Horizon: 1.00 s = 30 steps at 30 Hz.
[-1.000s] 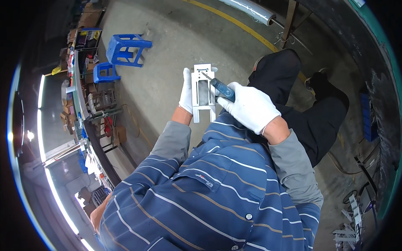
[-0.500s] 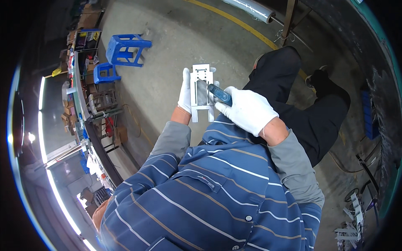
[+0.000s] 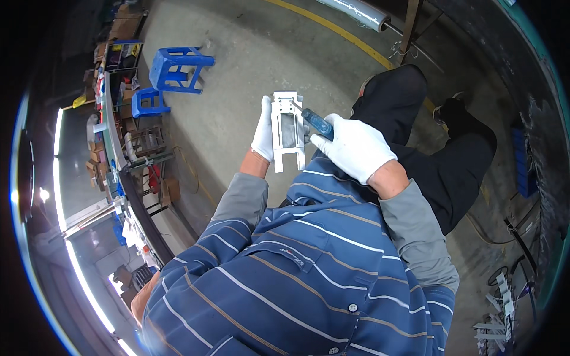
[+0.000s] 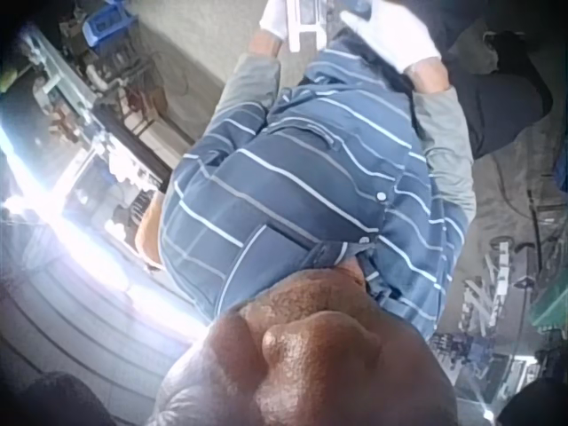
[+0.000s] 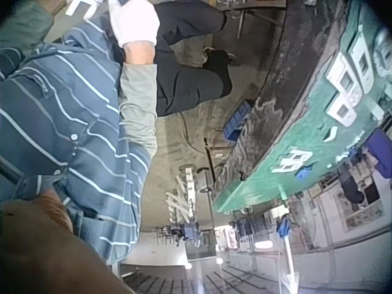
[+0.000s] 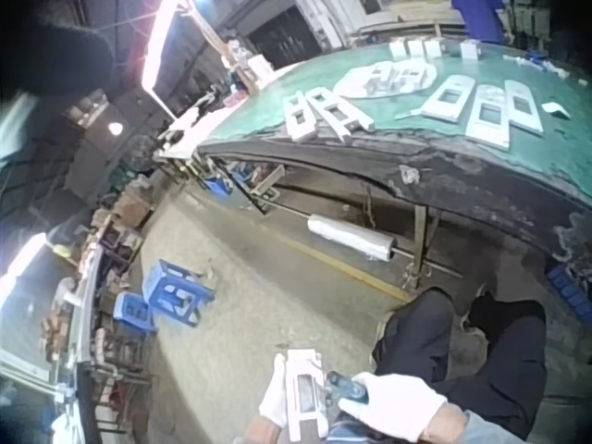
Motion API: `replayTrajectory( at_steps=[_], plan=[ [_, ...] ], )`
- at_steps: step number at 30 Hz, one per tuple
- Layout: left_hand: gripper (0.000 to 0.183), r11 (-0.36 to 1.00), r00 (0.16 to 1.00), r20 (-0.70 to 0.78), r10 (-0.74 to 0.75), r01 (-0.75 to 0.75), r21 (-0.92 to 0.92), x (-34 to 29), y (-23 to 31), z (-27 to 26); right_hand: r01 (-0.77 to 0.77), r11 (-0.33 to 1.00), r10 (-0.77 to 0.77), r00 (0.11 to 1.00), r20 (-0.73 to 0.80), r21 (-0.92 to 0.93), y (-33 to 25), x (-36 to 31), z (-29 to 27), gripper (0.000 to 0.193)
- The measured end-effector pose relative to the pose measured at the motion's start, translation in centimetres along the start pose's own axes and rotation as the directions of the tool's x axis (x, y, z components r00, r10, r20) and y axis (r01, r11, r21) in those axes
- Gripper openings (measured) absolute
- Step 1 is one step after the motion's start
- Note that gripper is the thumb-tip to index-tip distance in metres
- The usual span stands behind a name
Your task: Inspecting and processing metal components using a handheld tool at a workbench.
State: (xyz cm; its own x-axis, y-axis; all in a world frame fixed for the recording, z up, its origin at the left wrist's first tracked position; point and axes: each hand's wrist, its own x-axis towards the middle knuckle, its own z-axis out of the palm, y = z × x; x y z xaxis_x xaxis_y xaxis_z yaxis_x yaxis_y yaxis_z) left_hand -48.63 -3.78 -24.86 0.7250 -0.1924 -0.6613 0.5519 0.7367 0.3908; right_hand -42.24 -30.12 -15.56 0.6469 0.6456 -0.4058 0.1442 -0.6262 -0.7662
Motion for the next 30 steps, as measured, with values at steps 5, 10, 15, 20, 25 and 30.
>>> replayTrajectory(
  at_steps=[5, 10, 15, 20, 25, 30],
  plan=[
    [0.088, 0.996, 0.990, -0.136, 0.025, -0.013, 0.088, -0.3, -0.1, 1.2, -0.021, 1.000, 0.020, 1.000, -0.007, -0.011, 0.2, 0.2, 0.2, 0.039],
    [0.087, 0.996, 0.993, -0.113, 0.036, -0.027, 0.084, 0.0, 0.0, 0.4, 0.004, 0.999, -0.003, 1.000, 0.020, -0.046, 0.5, 0.2, 0.4, 0.040],
    [0.087, 0.994, 0.989, -0.139, 0.052, -0.039, 0.098, -0.2, 0.1, 0.3, 0.007, 0.999, -0.005, 0.999, 0.033, -0.043, 0.8, 0.2, 0.7, 0.040],
    [0.087, 0.979, 0.979, -0.172, 0.112, -0.079, 0.190, -0.6, 0.1, 0.8, 0.000, 1.000, 0.001, 0.999, 0.053, -0.018, 0.7, -0.1, 0.7, 0.039],
    [0.082, 0.974, 0.980, -0.157, 0.124, -0.090, 0.210, -0.5, 0.1, 0.1, 0.007, 1.000, -0.006, 0.999, 0.047, -0.020, 0.4, -0.3, 0.8, 0.038],
    [0.077, 0.977, 0.975, -0.202, 0.091, -0.048, 0.208, -0.4, -0.2, 0.4, 0.003, 0.998, -0.001, 1.000, 0.030, -0.057, 0.6, -0.1, 0.9, 0.037]
  ],
)
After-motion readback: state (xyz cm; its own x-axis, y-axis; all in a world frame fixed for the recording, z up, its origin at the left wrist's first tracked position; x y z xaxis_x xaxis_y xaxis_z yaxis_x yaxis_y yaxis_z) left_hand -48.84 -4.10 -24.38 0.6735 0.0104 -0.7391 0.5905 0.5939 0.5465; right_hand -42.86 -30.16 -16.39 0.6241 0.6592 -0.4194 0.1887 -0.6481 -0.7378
